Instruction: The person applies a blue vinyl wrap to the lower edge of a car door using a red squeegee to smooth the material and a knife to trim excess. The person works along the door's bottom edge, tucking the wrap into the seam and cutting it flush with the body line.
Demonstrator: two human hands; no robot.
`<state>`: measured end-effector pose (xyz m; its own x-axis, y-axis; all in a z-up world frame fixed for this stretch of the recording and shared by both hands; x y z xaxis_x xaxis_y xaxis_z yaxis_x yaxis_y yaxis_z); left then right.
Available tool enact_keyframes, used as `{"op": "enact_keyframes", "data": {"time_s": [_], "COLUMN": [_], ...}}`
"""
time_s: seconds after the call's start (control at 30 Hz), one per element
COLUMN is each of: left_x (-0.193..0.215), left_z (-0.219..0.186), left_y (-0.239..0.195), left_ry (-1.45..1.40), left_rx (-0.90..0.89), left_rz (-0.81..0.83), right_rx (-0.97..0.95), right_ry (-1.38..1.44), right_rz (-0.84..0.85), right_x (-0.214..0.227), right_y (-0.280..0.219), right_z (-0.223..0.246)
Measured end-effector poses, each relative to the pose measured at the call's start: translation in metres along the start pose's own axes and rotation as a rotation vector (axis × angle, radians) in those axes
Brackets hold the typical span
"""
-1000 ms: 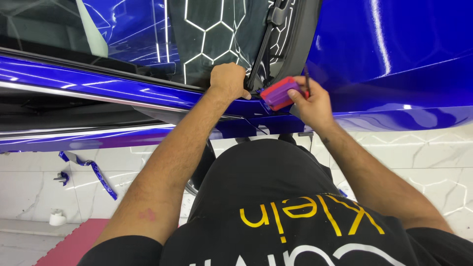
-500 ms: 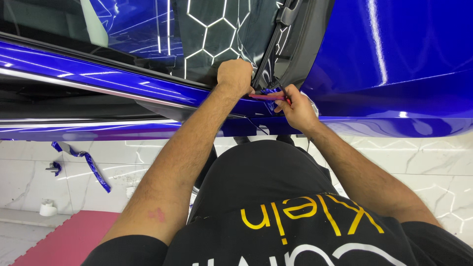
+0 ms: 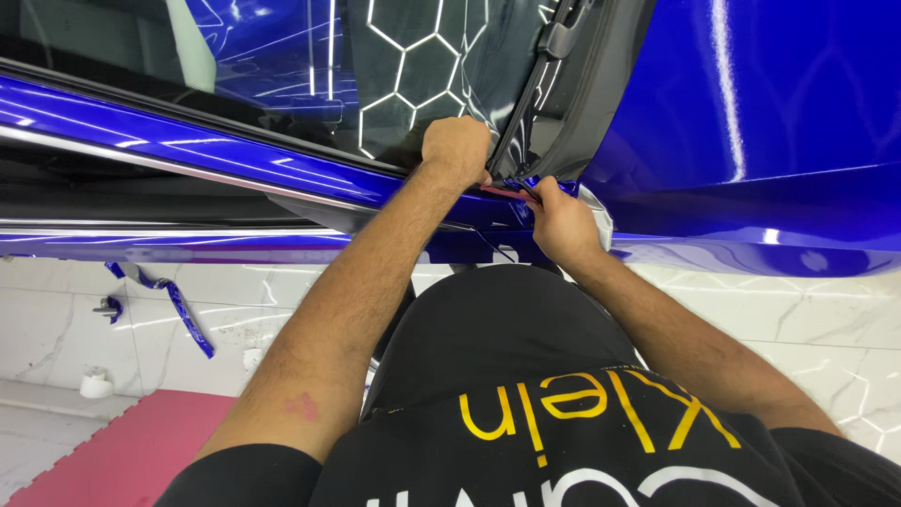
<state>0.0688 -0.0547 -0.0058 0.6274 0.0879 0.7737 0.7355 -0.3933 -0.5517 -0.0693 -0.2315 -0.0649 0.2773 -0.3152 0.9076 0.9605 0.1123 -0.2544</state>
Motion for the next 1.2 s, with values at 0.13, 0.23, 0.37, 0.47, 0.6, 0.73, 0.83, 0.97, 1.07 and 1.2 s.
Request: {"op": "enact_keyframes", "data": {"time_s": [0.13,0.23,0.37,0.47,0.6,0.73,0.83,0.97,1.07,1.2], "left_x": [0.014,0.024,0.027,0.027,0.021,0.010,0.008,0.007,0.008,0.007], "left_z": [-0.010,-0.015,-0.014,-0.005,-0.007,0.005,0.004,0.003,0.007,0.006], "left_y": [-0.012,-0.020,-0.031,-0.038,-0.029,-0.023,-0.028,-0.032,-0.025,-0.025], "left_ry": [0.032,-0.015,0.018,0.025,0.033,0.042,0.010,0.034,0.065,0.063], "left_rx": [-0.010,-0.027,-0.049,-0.054,-0.084,-0.093,-0.110,-0.122,-0.134,-0.179], "left_rz": [-0.011,-0.020,-0.009,0.002,-0.039,-0.060,-0.064,-0.083,-0.091,-0.106], "right_rx": [-0.046,-0.062,-0.123,-0.165,-0.064,-0.021,0.005,-0.010,-0.024,-0.085], "right_ry": [0.020,-0.022,0.377,0.639,0.606,0.562,0.302,0.171,0.129,0.237], "right_rz": [-0.011,0.035,-0.110,-0.191,-0.109,-0.091,-0.135,-0.152,-0.157,-0.097], "right_x": [-0.029,-0.028,0.002,0.003,0.000,-0.001,-0.012,-0.015,-0.017,0.012], "right_y": [0.007,0.004,0.002,0.005,0.007,0.006,0.008,0.008,0.011,0.015], "right_z": [-0.007,-0.009,-0.032,-0.040,-0.031,-0.001,0.000,-0.007,-0.005,-0.010]}}
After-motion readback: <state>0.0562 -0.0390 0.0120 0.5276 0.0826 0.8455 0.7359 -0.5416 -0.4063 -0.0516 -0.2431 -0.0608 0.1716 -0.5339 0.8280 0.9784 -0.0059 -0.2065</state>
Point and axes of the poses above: each hand's wrist, its own y-axis towards the middle knuckle, its own x-axis out of the back of the hand, z = x × y, the point moved 4 cm from there along y, towards the middle knuckle, and after that the axes turned 13 degrees about -y, right-handed, at the moved point
